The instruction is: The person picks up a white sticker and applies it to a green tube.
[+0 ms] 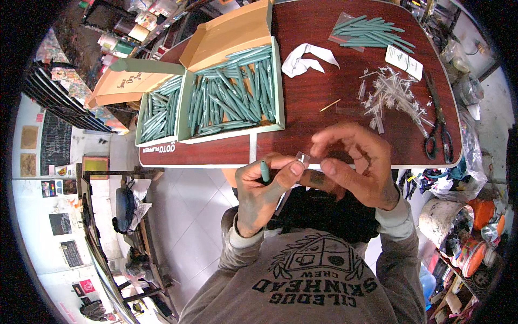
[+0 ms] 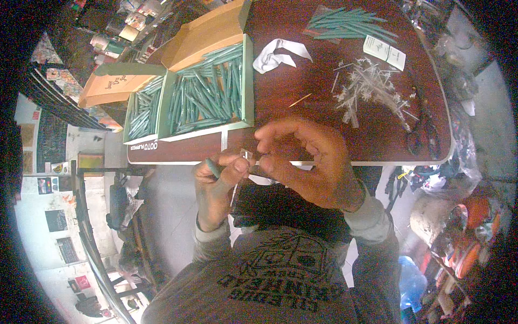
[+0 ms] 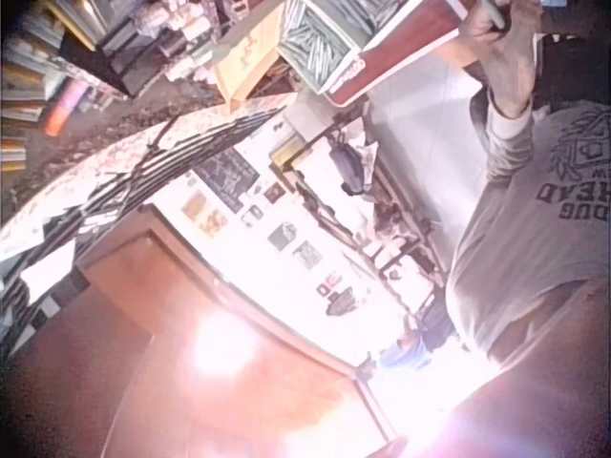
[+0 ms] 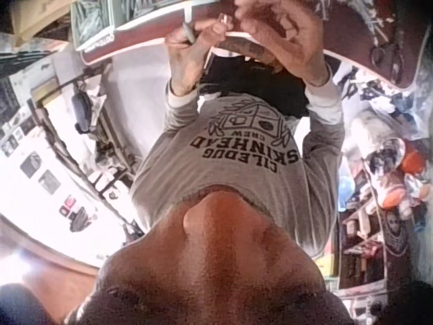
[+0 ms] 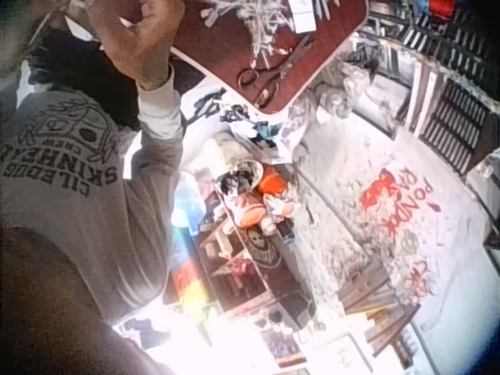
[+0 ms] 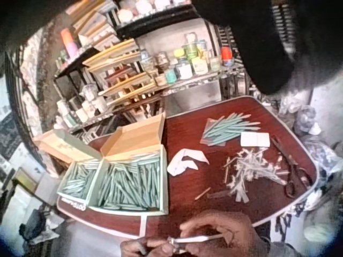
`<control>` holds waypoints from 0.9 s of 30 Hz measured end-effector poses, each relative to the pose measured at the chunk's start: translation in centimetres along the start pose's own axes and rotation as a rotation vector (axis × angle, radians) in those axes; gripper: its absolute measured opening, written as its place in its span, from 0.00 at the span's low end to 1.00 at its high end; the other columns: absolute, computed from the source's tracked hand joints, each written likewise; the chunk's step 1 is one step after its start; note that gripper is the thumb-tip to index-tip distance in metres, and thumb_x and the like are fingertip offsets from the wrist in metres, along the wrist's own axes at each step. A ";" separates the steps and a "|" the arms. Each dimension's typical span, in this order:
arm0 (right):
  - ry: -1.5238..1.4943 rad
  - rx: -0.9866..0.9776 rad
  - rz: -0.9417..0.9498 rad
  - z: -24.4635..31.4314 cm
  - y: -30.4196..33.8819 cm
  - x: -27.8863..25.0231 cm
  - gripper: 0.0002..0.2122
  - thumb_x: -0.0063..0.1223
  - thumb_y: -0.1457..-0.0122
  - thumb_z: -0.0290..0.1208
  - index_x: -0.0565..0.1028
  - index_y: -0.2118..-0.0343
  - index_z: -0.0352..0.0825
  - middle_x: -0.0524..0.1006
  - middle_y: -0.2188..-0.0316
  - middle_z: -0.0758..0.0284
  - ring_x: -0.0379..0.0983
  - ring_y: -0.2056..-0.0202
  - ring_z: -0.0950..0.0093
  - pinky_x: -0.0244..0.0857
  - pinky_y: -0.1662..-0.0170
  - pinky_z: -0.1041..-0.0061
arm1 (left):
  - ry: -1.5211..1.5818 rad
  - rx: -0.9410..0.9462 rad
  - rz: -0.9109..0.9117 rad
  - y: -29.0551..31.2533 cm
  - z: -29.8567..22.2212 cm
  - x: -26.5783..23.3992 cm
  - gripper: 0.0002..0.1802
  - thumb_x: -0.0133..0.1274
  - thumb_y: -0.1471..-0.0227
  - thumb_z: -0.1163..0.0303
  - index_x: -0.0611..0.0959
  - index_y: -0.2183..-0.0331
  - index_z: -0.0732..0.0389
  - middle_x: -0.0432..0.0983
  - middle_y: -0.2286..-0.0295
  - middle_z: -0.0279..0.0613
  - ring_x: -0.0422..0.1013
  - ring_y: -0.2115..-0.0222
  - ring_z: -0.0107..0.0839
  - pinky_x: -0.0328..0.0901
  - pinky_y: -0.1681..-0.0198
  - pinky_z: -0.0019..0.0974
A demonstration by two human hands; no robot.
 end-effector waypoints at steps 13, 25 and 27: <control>-0.136 0.216 0.039 -1.2 1.1 0.8 0.06 0.58 0.39 0.28 0.77 0.64 0.29 0.79 0.68 0.67 0.75 0.64 0.80 0.70 0.59 0.79 | -0.306 0.324 -0.070 0.6 -1.3 0.6 0.04 0.64 0.52 0.77 0.84 0.71 0.65 0.77 0.77 0.32 0.64 0.80 0.13 0.56 0.78 0.21; -0.220 0.259 0.073 -2.2 1.5 0.9 0.06 0.61 0.42 0.26 0.78 0.64 0.30 0.80 0.67 0.68 0.74 0.63 0.82 0.70 0.59 0.80 | -0.389 0.283 -0.072 0.9 -2.0 0.3 0.07 0.66 0.57 0.77 0.83 0.74 0.65 0.78 0.77 0.34 0.67 0.79 0.16 0.58 0.78 0.22; -0.196 0.229 0.075 -2.2 1.3 0.9 0.06 0.62 0.43 0.26 0.79 0.65 0.30 0.80 0.68 0.68 0.74 0.64 0.83 0.70 0.59 0.80 | -0.405 0.302 -0.049 0.8 -2.3 0.3 0.07 0.66 0.57 0.78 0.83 0.74 0.66 0.78 0.77 0.35 0.68 0.79 0.18 0.59 0.78 0.23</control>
Point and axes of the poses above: each hand's wrist, its own y-axis away from the middle knuckle, its own x-axis out of the palm, z = x × y, the point moved 4 cm from there along -y, towards the middle knuckle
